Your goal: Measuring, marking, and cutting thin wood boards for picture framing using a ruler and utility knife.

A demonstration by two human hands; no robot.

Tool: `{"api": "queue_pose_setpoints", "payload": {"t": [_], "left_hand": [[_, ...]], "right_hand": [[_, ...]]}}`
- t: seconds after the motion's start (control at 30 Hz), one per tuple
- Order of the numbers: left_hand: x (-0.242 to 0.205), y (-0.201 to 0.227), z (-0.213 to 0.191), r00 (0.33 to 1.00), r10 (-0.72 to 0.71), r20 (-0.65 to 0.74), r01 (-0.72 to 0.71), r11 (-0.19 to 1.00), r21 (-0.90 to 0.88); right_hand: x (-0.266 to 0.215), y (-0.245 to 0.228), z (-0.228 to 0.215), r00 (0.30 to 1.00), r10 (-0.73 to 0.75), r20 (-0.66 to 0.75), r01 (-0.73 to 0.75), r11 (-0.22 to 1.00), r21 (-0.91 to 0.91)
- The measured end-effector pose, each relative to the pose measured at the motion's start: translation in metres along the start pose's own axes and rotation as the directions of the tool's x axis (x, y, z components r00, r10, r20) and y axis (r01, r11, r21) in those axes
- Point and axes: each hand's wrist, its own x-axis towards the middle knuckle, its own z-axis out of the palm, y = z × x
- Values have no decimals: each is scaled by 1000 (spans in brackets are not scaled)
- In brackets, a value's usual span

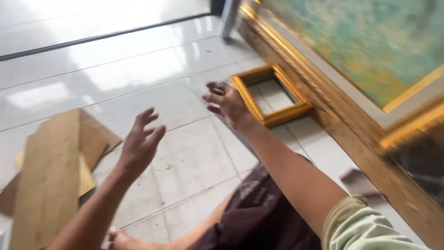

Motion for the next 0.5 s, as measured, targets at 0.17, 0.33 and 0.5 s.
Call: {"api": "queue_pose_setpoints", "payload": {"t": [0.17,0.33,0.5], "left_hand": [[-10,-136,-88,941,-336,-43,335,903,271],[-1,-169,-36,907,-401,129,284,808,517],[-6,-118,22,734,-386,559,-107,747,657]], "right_hand": [[6,55,37,999,37,-36,-45,960,-278],[11,130,10,999,-32,-7,22,822,-569],[-4,152,18,996,84,10,-32,476,-879]]}}
